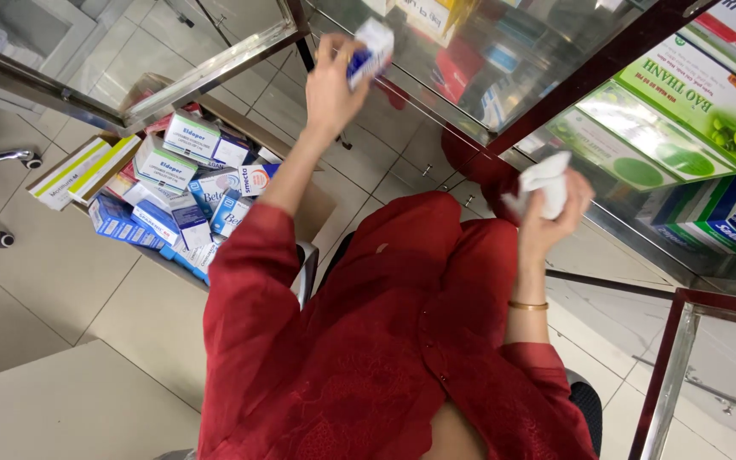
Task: Wiping individual medicine packets with a white cloth and placing them into storage boxes.
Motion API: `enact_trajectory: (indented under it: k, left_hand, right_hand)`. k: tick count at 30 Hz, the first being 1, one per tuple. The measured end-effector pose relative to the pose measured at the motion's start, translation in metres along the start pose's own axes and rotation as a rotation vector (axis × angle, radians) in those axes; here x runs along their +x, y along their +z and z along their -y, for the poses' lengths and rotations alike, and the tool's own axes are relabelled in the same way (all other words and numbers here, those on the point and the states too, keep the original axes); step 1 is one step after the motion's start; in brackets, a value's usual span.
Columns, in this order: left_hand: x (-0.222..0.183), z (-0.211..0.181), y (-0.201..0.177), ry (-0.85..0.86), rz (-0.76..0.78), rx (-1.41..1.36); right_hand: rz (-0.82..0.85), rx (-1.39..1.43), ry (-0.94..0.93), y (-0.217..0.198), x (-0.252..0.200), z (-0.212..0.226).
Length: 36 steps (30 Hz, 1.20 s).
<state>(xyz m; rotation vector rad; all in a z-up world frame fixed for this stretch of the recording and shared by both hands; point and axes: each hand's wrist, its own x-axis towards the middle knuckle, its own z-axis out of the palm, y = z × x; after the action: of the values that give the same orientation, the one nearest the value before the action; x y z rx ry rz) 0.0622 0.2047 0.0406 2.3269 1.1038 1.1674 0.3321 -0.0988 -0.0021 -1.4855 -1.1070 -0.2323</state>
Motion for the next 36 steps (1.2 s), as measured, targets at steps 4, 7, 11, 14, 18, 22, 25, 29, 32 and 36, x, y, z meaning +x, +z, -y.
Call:
enact_trajectory:
  k: [4,7,11,14,18,22,25,29,32,36]
  left_hand:
    - [0.038,0.046,0.045,0.061,-0.073,0.071]
    - [0.059,0.057,0.060,0.168,-0.158,0.252]
    - [0.078,0.072,0.074,0.311,-0.264,0.676]
    - [0.087,0.093,0.083,0.297,-0.186,0.721]
    - [0.104,0.105,0.084,0.279,-0.197,0.812]
    - [0.114,0.117,0.086,0.312,-0.211,0.821]
    - [0.120,0.116,0.086,0.272,-0.159,0.872]
    - [0.120,0.115,0.090,0.245,-0.125,0.871]
    - [0.115,0.113,0.091,0.239,-0.160,0.804]
    - [0.082,0.057,0.055,0.300,-0.304,0.619]
  right_hand:
    - [-0.087,-0.125,0.094,-0.014,0.013,-0.020]
    - [-0.008,-0.376,0.026,-0.018,0.018,-0.031]
    - [0.094,-0.460,-0.022,-0.018,0.018,-0.034]
    - [0.130,-0.526,-0.035,-0.016,0.018,-0.029]
    - [0.131,-0.556,-0.040,-0.015,0.017,-0.028]
    - [0.139,-0.577,-0.074,-0.016,0.015,-0.030]
    - [0.139,-0.590,-0.069,-0.015,0.016,-0.029]
    - [0.153,-0.588,-0.068,-0.015,0.017,-0.027]
    - [0.159,-0.581,-0.060,-0.016,0.016,-0.024]
    - [0.197,-0.579,0.006,-0.017,0.013,-0.032]
